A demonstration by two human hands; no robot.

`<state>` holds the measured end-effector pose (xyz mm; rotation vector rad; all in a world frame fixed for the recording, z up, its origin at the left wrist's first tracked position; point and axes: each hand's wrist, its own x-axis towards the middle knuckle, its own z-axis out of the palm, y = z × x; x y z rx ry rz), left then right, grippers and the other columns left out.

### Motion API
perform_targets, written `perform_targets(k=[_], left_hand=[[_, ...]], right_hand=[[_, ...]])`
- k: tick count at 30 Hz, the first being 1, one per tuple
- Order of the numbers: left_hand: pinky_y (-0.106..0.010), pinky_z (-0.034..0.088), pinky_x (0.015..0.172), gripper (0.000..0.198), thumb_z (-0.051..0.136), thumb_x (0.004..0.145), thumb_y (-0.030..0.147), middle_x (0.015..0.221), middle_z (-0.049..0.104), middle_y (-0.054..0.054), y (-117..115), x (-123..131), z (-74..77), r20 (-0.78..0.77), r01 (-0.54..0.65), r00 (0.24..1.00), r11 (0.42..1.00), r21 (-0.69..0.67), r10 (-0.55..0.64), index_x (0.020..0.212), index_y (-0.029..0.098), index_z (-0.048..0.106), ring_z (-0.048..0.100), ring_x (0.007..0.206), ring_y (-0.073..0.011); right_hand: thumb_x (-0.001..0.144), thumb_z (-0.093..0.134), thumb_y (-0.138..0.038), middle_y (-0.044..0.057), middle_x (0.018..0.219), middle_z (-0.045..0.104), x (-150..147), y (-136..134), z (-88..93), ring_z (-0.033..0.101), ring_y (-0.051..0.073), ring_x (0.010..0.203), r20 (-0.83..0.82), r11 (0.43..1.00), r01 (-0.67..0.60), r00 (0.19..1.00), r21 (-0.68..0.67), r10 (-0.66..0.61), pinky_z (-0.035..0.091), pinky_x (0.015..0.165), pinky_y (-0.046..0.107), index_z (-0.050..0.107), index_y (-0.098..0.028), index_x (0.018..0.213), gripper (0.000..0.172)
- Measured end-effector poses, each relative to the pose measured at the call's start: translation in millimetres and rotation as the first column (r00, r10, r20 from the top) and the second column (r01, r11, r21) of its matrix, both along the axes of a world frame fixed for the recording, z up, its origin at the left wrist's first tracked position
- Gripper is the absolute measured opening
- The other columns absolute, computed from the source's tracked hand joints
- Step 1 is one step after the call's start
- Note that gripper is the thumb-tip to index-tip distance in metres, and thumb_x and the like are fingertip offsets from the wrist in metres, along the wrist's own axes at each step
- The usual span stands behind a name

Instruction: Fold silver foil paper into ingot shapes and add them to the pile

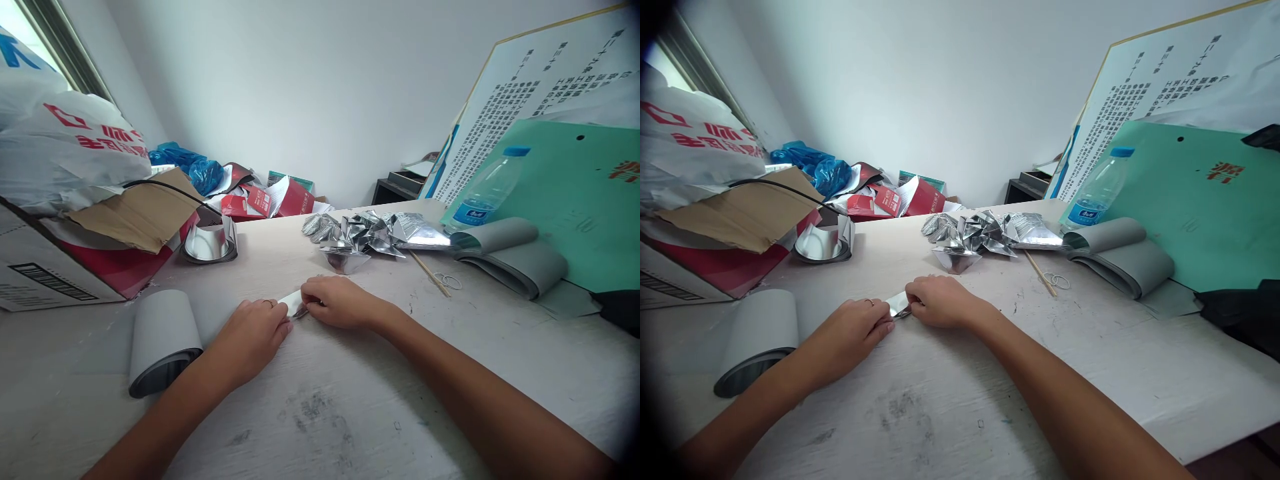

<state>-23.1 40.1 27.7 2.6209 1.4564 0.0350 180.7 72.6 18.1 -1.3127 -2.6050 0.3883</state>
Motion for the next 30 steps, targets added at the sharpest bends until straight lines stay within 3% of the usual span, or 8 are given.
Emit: perform_targets(k=[13,30], left_hand=[[-0.042,0.039,0.074,0.022,0.040,0.101,0.026,0.095,0.065,-0.007,-11.5,4.7,-8.5,-0.161,0.069,0.986,0.991,0.114,-0.050,0.094,0.017,0.058,0.060,0.090,-0.0276],[-0.040,0.036,0.073,0.021,0.038,0.102,0.026,0.093,0.065,-0.005,-10.1,3.8,-9.8,-0.139,0.075,0.988,0.991,0.107,-0.059,0.093,0.019,0.056,0.060,0.086,-0.0254]], right_hand=[[0.093,0.042,-0.022,0.005,0.094,0.063,-8.2,-10.3,6.0,0.051,0.013,0.079,0.124,1.000,0.001,0.992,0.031,-0.005,0.024,0.065,0.026,0.057,-0.017,0.087,0.018],[0.092,0.042,-0.023,0.004,0.093,0.063,-9.3,-10.4,4.6,0.048,0.012,0.077,0.120,0.999,0.012,0.993,0.032,-0.016,0.022,0.064,0.026,0.056,-0.017,0.086,0.017]])
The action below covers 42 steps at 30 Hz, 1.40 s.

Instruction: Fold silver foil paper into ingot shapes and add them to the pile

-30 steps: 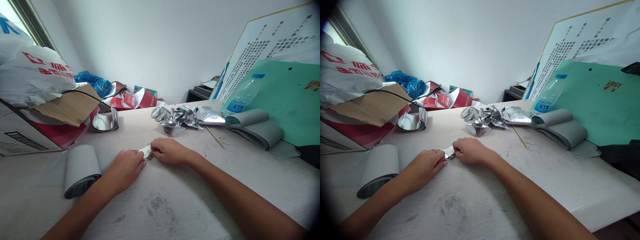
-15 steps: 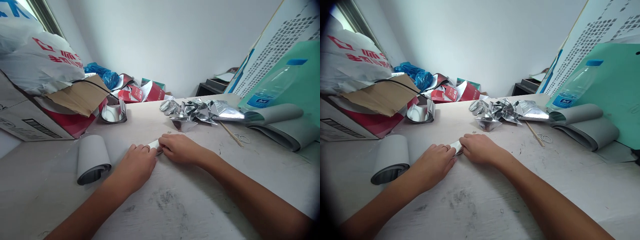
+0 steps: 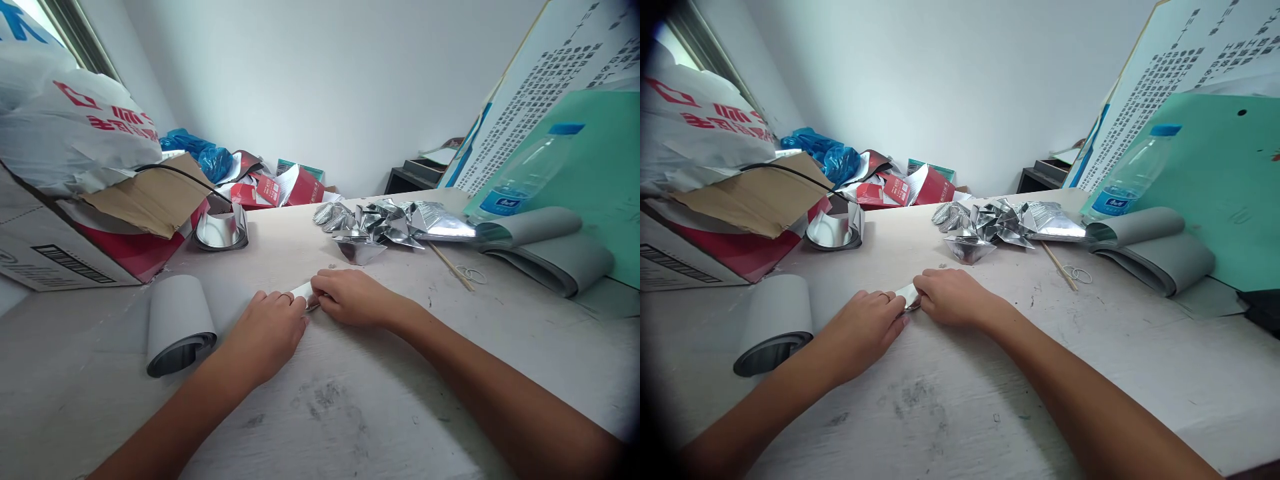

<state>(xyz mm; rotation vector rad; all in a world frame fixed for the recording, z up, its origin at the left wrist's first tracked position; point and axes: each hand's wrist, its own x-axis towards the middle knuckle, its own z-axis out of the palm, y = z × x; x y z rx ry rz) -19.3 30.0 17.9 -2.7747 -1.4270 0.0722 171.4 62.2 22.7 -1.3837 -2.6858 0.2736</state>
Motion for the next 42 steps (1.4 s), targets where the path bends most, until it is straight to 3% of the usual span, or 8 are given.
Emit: perform_targets(k=[27,42], left_hand=[[-0.039,0.035,0.071,0.021,0.040,0.100,0.025,0.089,0.064,-0.004,3.5,-3.3,-3.7,0.070,0.017,0.997,1.000,-0.003,-0.016,0.089,0.019,0.056,0.060,0.083,-0.0245],[-0.041,0.037,0.072,0.020,0.039,0.101,0.026,0.091,0.066,-0.005,0.3,1.1,-0.4,-0.022,0.015,1.000,1.000,0.023,-0.014,0.095,0.019,0.057,0.061,0.087,-0.0274]], right_hand=[[0.091,0.044,-0.022,0.004,0.093,0.063,0.6,2.2,-1.5,0.050,0.012,0.078,-0.030,1.000,-0.006,1.000,-0.004,0.005,0.023,0.063,0.026,0.056,-0.017,0.086,0.015],[0.092,0.040,-0.022,0.006,0.095,0.062,-4.1,-3.7,0.2,0.051,0.013,0.076,0.071,1.000,0.011,0.997,0.027,-0.013,0.020,0.062,0.029,0.056,-0.016,0.088,0.017]])
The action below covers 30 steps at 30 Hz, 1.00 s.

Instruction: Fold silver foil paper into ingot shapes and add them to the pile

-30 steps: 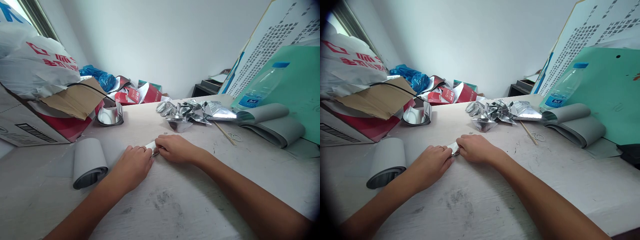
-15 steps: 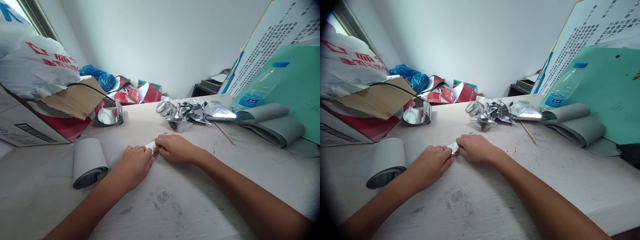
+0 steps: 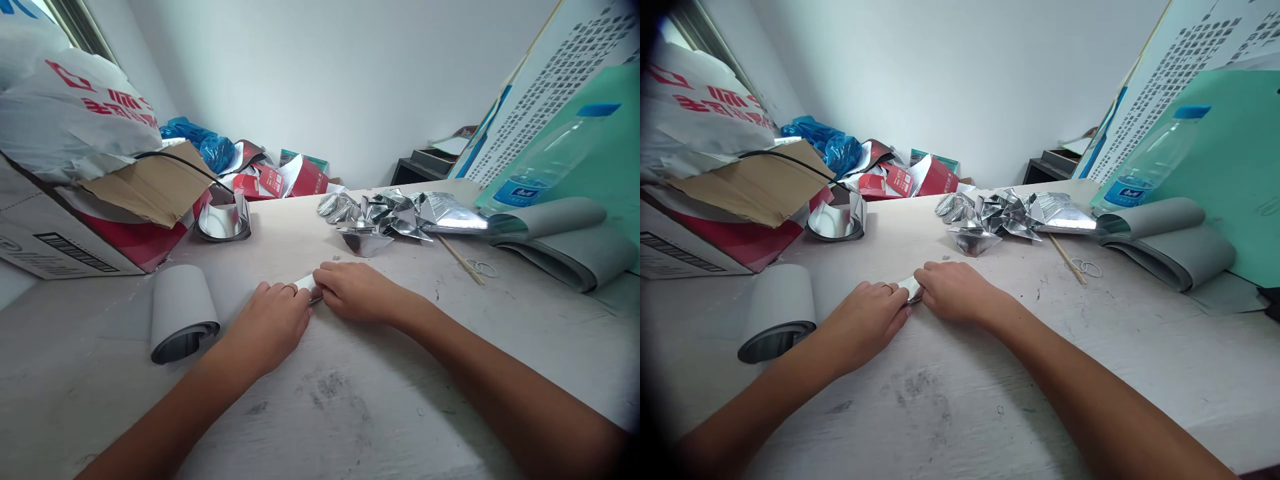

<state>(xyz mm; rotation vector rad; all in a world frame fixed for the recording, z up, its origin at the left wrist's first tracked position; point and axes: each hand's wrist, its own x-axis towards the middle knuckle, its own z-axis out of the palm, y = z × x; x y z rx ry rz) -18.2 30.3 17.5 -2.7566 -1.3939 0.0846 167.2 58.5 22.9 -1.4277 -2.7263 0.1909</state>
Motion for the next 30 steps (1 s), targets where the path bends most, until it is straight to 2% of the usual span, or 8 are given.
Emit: perform_targets(k=[7,19,30], left_hand=[[-0.039,0.037,0.071,0.023,0.036,0.102,0.028,0.089,0.065,-0.006,-2.9,3.2,3.2,-0.060,-0.011,0.998,1.000,-0.005,0.011,0.097,0.019,0.057,0.061,0.086,-0.0256],[-0.037,0.033,0.067,0.025,0.038,0.101,0.026,0.082,0.062,-0.002,3.2,1.1,4.8,0.019,-0.030,0.999,0.998,-0.058,0.031,0.082,0.019,0.053,0.058,0.074,-0.0214],[-0.036,0.031,0.066,0.022,0.039,0.102,0.026,0.084,0.063,-0.002,3.9,-1.9,3.3,0.007,0.007,1.000,0.999,-0.051,-0.007,0.086,0.019,0.053,0.058,0.075,-0.0220]], right_hand=[[0.089,0.042,-0.019,0.007,0.095,0.062,-2.2,-3.2,-1.3,0.048,0.014,0.074,0.032,1.000,-0.008,0.999,0.008,0.008,0.019,0.063,0.029,0.056,-0.016,0.088,0.015],[0.089,0.040,-0.024,0.003,0.089,0.061,1.2,0.1,3.6,0.044,0.011,0.072,-0.068,0.998,-0.021,0.998,-0.056,0.017,0.021,0.061,0.027,0.051,-0.017,0.081,0.016],[0.088,0.043,-0.024,0.003,0.090,0.063,2.9,0.6,4.4,0.045,0.010,0.073,-0.099,0.996,-0.006,0.995,-0.087,-0.003,0.022,0.062,0.025,0.053,-0.016,0.082,0.014]])
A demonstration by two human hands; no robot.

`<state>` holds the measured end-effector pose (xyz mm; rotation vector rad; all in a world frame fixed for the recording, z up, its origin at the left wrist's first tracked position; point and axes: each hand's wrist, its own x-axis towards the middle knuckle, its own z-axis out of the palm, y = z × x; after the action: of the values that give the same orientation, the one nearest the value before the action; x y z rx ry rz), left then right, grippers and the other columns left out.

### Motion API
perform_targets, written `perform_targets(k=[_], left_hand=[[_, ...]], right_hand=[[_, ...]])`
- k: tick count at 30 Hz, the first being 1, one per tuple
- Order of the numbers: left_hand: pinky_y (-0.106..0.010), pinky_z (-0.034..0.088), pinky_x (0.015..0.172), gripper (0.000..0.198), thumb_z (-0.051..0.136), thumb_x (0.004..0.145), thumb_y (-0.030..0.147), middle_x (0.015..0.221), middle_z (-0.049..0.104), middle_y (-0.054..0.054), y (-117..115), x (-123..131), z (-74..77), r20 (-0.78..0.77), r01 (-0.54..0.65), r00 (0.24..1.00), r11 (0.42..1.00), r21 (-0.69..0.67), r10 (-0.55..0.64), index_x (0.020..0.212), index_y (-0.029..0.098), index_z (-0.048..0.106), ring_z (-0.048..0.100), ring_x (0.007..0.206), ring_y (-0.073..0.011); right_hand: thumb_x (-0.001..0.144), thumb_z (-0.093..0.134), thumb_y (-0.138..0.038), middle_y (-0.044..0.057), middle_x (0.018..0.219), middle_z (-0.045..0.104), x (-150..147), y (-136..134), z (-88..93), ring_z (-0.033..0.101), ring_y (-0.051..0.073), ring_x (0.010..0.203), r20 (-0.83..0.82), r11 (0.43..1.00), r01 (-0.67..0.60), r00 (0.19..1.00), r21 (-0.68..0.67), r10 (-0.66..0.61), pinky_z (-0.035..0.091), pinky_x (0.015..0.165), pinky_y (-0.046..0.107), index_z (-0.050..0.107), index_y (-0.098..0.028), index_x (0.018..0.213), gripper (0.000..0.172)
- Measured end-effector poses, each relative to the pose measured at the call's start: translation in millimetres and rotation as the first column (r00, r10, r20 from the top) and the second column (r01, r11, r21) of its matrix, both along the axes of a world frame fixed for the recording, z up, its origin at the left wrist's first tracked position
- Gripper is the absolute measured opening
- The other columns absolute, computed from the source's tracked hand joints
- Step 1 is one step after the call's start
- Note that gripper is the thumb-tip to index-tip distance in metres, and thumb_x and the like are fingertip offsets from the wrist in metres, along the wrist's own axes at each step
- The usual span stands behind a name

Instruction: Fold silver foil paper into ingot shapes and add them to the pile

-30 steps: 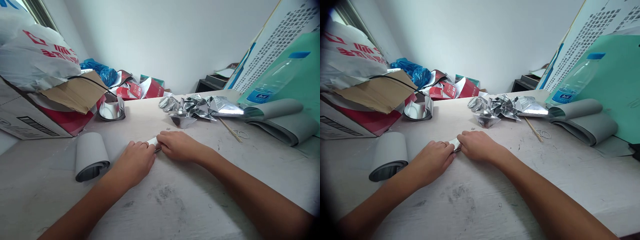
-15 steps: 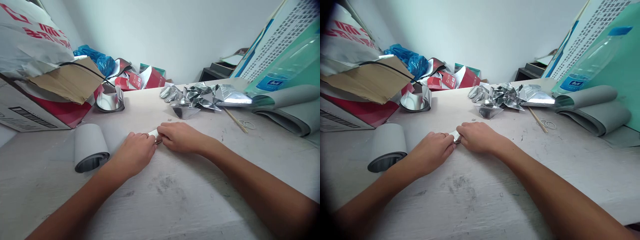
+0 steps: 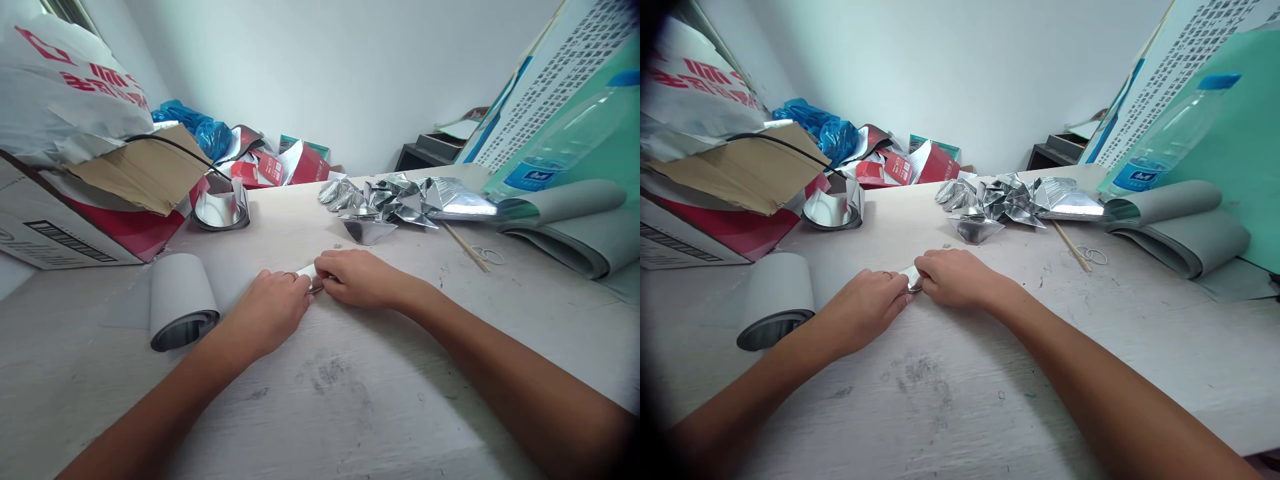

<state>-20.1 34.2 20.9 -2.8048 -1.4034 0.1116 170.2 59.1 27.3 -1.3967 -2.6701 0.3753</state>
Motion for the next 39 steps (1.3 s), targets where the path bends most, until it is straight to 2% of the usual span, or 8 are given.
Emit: perform_targets(k=[18,39], left_hand=[[-0.035,0.033,0.065,0.025,0.040,0.101,0.026,0.080,0.062,-0.001,1.4,-0.1,-0.1,0.063,-0.005,0.998,1.000,-0.009,0.006,0.078,0.020,0.048,0.055,0.070,-0.0194],[-0.036,0.035,0.064,0.025,0.040,0.100,0.023,0.081,0.064,-0.003,-0.6,-0.2,1.9,0.055,0.007,0.998,1.000,0.019,-0.008,0.080,0.019,0.054,0.058,0.071,-0.0205]], right_hand=[[0.087,0.043,-0.025,0.003,0.089,0.062,0.4,1.2,-0.9,0.044,0.011,0.073,-0.006,1.000,-0.001,1.000,0.006,0.001,0.023,0.062,0.025,0.052,-0.017,0.080,0.014],[0.087,0.043,-0.022,0.004,0.090,0.063,-0.6,0.7,0.9,0.047,0.012,0.075,0.006,1.000,-0.004,1.000,0.003,0.004,0.024,0.063,0.025,0.055,-0.016,0.083,0.014]])
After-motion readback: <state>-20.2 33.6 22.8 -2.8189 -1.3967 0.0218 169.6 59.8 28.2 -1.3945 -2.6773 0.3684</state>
